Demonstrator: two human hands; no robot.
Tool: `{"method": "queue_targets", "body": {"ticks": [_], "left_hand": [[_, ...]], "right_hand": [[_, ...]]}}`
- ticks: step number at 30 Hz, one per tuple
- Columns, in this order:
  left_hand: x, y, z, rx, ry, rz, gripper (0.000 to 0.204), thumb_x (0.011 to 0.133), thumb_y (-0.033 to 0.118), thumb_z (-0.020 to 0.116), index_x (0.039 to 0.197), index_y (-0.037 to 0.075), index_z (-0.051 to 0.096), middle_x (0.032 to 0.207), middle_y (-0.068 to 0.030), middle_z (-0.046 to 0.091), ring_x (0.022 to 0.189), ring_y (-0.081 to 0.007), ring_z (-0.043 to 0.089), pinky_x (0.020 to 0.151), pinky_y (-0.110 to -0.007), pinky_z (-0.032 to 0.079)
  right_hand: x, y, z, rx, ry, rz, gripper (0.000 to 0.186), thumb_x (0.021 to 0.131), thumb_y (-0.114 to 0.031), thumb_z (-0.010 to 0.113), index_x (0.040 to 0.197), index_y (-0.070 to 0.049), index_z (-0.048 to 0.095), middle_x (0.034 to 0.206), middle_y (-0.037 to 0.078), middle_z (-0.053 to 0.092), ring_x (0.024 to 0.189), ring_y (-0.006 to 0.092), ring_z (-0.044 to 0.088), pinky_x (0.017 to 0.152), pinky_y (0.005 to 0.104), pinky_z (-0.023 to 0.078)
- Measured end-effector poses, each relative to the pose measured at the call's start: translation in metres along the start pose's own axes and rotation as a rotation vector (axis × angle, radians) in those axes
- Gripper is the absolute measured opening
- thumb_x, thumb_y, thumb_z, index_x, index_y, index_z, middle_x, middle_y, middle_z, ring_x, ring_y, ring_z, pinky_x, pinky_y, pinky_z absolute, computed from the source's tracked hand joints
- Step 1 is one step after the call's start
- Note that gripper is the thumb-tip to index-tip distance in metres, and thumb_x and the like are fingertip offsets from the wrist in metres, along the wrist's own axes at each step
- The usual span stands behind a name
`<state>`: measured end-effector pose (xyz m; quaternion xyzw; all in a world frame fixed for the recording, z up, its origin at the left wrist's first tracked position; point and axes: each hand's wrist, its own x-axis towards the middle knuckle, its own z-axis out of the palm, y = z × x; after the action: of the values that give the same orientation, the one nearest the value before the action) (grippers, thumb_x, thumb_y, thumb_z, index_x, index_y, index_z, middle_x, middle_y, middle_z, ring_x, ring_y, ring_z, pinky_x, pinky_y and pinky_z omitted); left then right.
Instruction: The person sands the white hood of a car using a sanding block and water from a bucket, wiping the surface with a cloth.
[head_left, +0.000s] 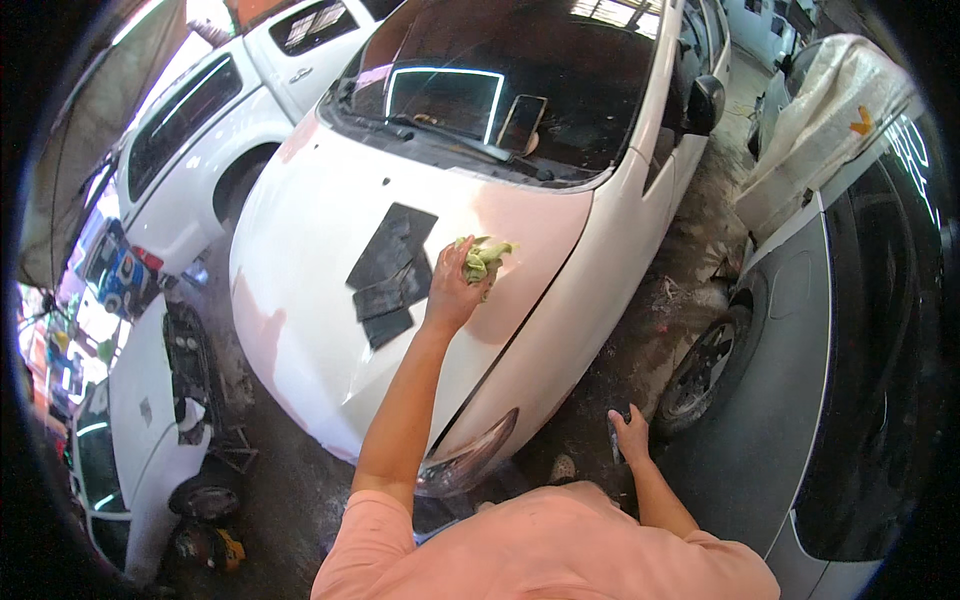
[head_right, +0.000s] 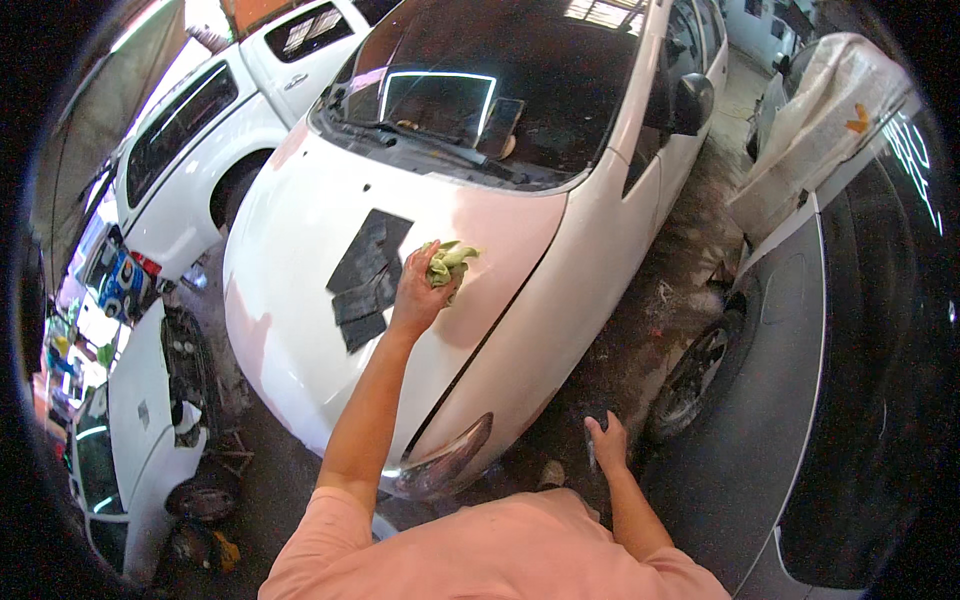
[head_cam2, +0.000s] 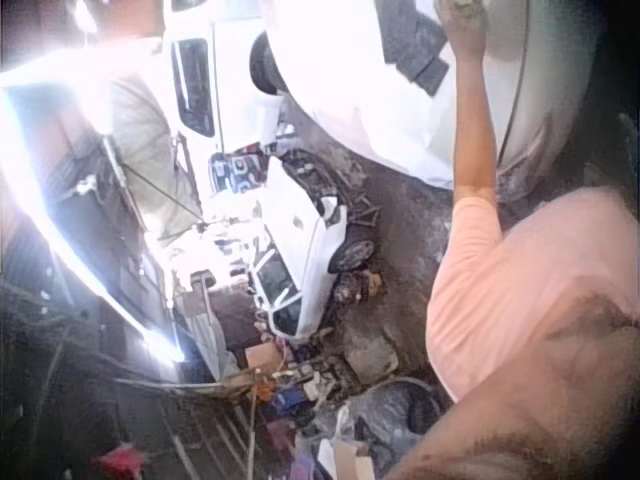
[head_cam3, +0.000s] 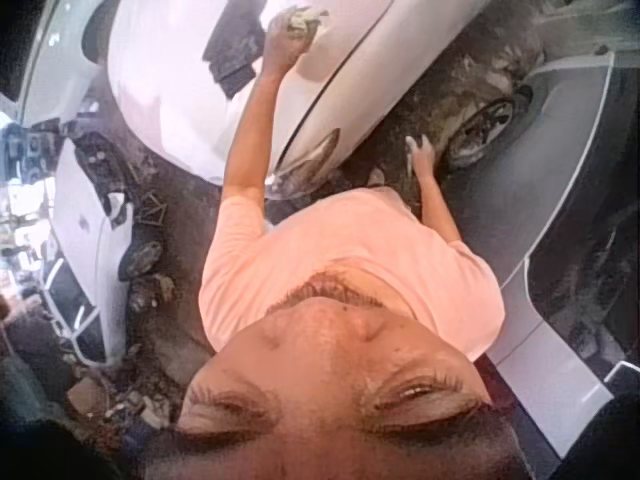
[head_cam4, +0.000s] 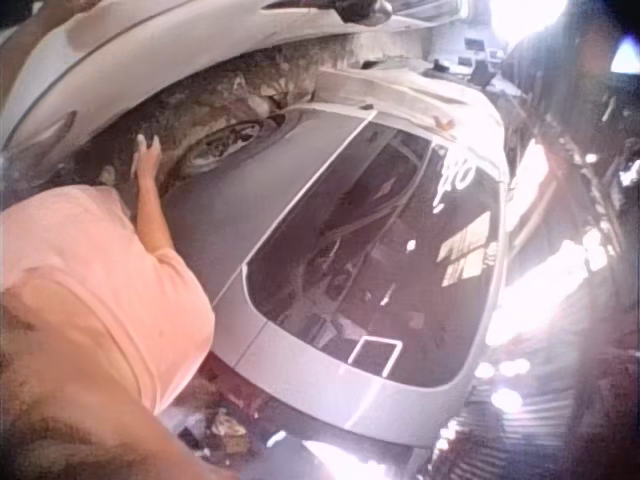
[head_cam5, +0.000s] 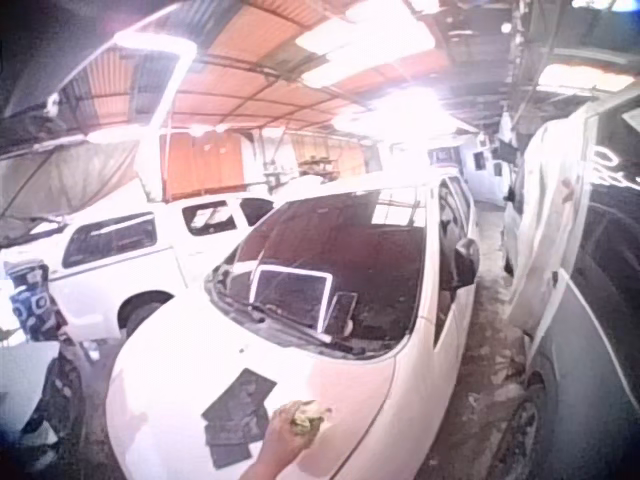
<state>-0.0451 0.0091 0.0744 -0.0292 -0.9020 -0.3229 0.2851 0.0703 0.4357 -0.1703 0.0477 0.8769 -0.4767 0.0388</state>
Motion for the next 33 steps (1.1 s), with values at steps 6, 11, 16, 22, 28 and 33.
{"method": "queue_targets", "body": {"ticks": [6,11,16,22,28,33], "left_hand": [[0.034,-0.005,0.094,0.481,0.042,-0.126,0.084,0.09,0.062,0.073,0.156,0.015,0.053,0.159,-0.0307,0.043,0.147,-0.0561,0.035,0.124,-0.064,0.026],[0.119,-0.046,0.101,0.481,0.138,-0.093,0.061,0.092,0.047,0.073,0.142,0.013,0.066,0.154,-0.0267,0.052,0.142,-0.0503,0.047,0.12,-0.054,0.038],[0.142,-0.044,0.121,0.27,0.068,0.009,0.049,0.085,0.031,0.077,0.129,0.009,0.071,0.141,-0.0235,0.063,0.132,-0.0421,0.058,0.115,-0.049,0.045],[0.159,0.06,0.206,0.019,-0.084,0.32,0.05,0.08,0.008,0.076,0.13,0.013,0.071,0.137,-0.0176,0.068,0.13,-0.0386,0.063,0.112,-0.045,0.05],[0.178,0.065,0.202,0.084,-0.305,0.464,0.051,0.08,0.006,0.075,0.13,0.013,0.067,0.151,-0.0131,0.059,0.145,-0.0374,0.05,0.122,-0.046,0.041],[0.108,0.04,0.147,0.051,-0.415,0.491,0.057,0.075,0.0,0.079,0.128,0.015,0.066,0.155,-0.0103,0.056,0.147,-0.0382,0.047,0.126,-0.052,0.035]], "right_hand": [[0.028,0.014,-0.033,0.077,0.081,0.123,0.058,0.095,-0.04,0.076,0.13,0.005,0.067,0.122,0.027,0.073,0.117,0.0412,0.069,0.098,0.0442,0.052],[0.04,0.049,-0.049,0.171,0.1,0.128,0.055,0.097,-0.04,0.074,0.128,0.005,0.067,0.113,0.023,0.074,0.107,0.039,0.07,0.094,0.045,0.052],[0.043,0.071,-0.065,0.17,0.158,0.208,0.055,0.097,-0.038,0.074,0.13,0.005,0.066,0.12,0.024,0.073,0.112,0.0398,0.068,0.098,0.0457,0.051],[0.042,0.106,-0.053,0.165,0.174,0.218,0.056,0.098,-0.039,0.073,0.129,0.007,0.064,0.122,0.025,0.07,0.115,0.0384,0.066,0.1,0.0449,0.049],[0.044,0.059,-0.058,0.195,0.086,0.202,0.072,0.098,-0.046,0.073,0.141,0.01,0.059,0.138,0.029,0.064,0.13,0.0432,0.061,0.11,0.0464,0.046],[0.024,0.034,-0.06,0.207,0.159,0.179,0.066,0.098,-0.041,0.074,0.138,0.009,0.061,0.131,0.028,0.068,0.123,0.0417,0.065,0.105,0.0462,0.049]]}}
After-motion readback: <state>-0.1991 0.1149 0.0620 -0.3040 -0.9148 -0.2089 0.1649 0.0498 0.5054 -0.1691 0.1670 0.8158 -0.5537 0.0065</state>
